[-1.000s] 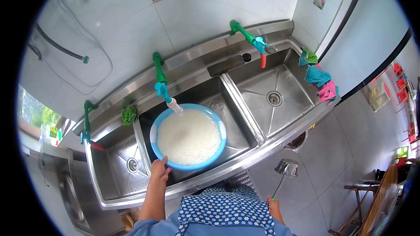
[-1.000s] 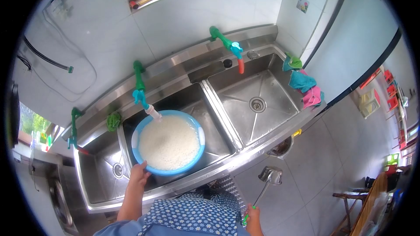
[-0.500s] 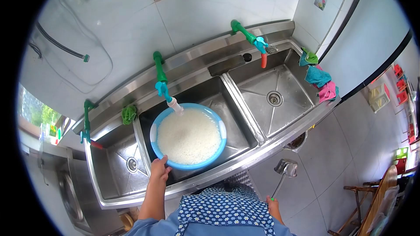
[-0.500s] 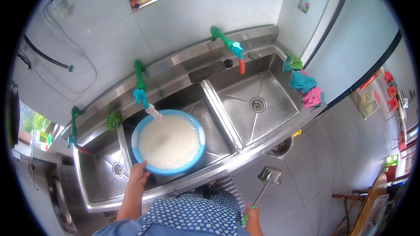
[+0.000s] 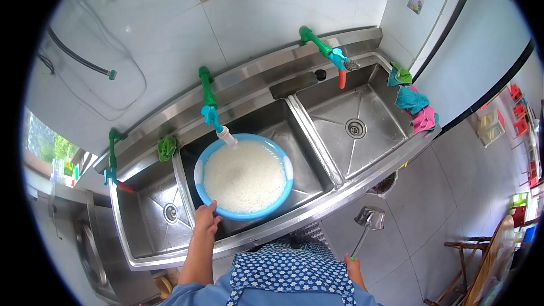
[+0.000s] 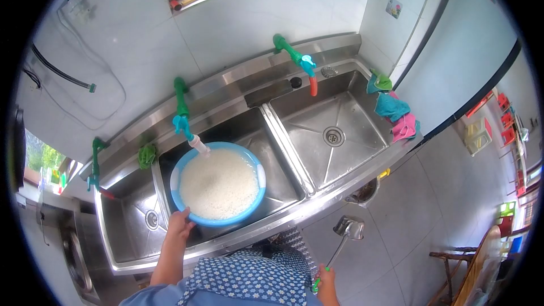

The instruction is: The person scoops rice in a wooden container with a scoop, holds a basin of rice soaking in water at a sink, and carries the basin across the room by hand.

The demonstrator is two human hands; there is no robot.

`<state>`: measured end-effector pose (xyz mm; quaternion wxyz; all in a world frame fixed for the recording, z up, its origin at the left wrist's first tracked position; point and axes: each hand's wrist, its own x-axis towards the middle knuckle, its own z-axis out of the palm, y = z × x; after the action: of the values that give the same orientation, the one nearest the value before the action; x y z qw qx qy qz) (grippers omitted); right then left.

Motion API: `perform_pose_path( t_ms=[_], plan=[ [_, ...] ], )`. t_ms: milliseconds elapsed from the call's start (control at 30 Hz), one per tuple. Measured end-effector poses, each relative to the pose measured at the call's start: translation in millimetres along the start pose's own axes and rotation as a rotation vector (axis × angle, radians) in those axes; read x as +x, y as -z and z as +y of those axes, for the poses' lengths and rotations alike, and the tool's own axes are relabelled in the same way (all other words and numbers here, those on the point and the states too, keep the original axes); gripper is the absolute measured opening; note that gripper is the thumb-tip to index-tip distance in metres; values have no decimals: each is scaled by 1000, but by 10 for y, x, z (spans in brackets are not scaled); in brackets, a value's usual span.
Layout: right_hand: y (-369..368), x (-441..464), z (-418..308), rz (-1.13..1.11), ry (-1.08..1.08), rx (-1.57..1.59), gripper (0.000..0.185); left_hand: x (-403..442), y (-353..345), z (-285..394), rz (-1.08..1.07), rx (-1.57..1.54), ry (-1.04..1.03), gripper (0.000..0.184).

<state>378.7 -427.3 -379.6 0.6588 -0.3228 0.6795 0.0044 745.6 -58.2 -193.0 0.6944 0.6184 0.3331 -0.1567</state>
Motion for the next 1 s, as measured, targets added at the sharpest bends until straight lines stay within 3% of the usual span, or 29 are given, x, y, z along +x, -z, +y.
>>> perform_pose_path(
  t_ms=[733,1000],
  plan=[
    [1,-55,-1,-15,30,36,29,27,15,-5,-20,8,7,24],
    [18,4,21,-32,0,39,37,38,14,-13,-10,4,14,23]
  ],
)
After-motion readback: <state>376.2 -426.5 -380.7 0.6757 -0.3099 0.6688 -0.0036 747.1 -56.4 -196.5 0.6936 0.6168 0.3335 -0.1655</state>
